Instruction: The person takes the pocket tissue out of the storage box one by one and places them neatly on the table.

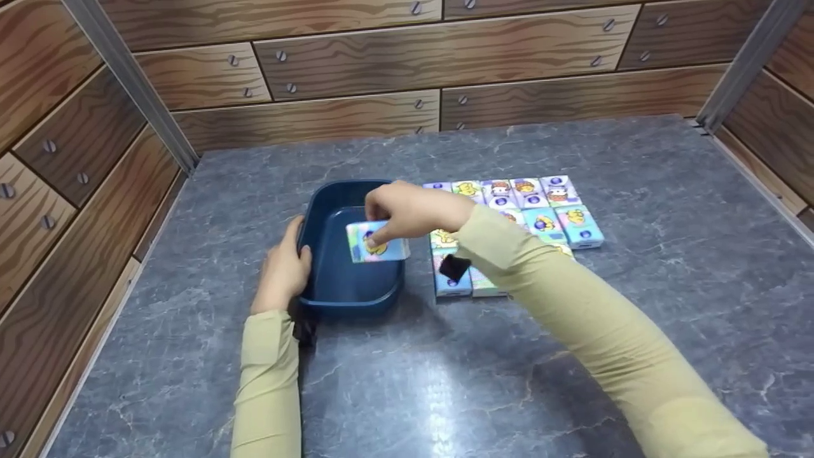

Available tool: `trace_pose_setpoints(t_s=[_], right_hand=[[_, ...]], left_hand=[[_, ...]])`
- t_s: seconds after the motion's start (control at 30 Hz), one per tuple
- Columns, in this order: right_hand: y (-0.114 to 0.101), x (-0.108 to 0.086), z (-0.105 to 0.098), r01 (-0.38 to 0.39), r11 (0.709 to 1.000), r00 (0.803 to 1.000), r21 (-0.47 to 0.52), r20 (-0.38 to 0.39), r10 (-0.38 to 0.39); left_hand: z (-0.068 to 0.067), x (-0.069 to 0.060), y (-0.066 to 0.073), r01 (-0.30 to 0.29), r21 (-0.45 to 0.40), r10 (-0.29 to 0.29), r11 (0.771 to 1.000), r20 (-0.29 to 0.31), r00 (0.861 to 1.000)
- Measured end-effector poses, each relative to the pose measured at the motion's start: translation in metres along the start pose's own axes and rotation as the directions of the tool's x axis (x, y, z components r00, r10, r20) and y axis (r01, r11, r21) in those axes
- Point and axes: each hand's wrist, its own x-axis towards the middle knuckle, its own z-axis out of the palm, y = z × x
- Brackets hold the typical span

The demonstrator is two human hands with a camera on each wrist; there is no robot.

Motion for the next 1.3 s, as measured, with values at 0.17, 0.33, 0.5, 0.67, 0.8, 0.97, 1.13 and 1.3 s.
trace_pose_setpoints(t_s=[0.17, 0.33, 0.5, 0.67, 0.8, 0.97, 1.13, 1.3], right_hand=[[0.026, -0.023, -0.009, 0.0, 0.999, 0.997, 0.048, -0.075, 0.004], [0.061, -0.051, -0.013, -0.053, 0.995, 0.992, 0.085, -0.108, 0.062], [0.099, -0.091, -0.012, -0.125, 0.981, 0.98, 0.148, -0.138, 0.145], [0.134, -0.141, -0.01, -0.179, 0.963, 0.956, 0.203, -0.197, 0.219], [0.159, -0.182, -0.004, -0.255, 0.948, 0.922, 0.191, -0.248, 0.298], [0.185, -0.226, 0.012, -0.36, 0.904, 0.867, 0.232, -0.276, 0.416], [0.204, -0.254, 0.023, -0.487, 0.828, 0.799, 0.277, -0.241, 0.55], [0.213, -0.264, 0.032, -0.538, 0.791, 0.776, 0.291, -0.196, 0.6]], left_hand=[[0.0, 0.001, 0.002, 0.003, 0.011, -0.004, 1.0, 0.007, 1.0], [0.0, 0.001, 0.002, 0.001, 0.014, -0.001, 1.0, 0.004, 1.0], [0.002, 0.002, 0.002, -0.012, 0.013, 0.012, 1.0, 0.001, 1.0], [0.003, 0.002, 0.003, -0.02, 0.017, 0.02, 1.0, 0.004, 1.0], [0.002, 0.001, 0.004, -0.019, 0.028, 0.018, 0.999, 0.007, 1.0], [-0.001, 0.0, 0.003, -0.02, 0.039, 0.02, 0.999, 0.004, 1.0], [-0.003, -0.002, 0.001, -0.024, 0.031, 0.023, 0.999, 0.009, 1.0], [-0.004, -0.003, 0.0, -0.008, 0.017, 0.008, 1.0, 0.02, 1.0]])
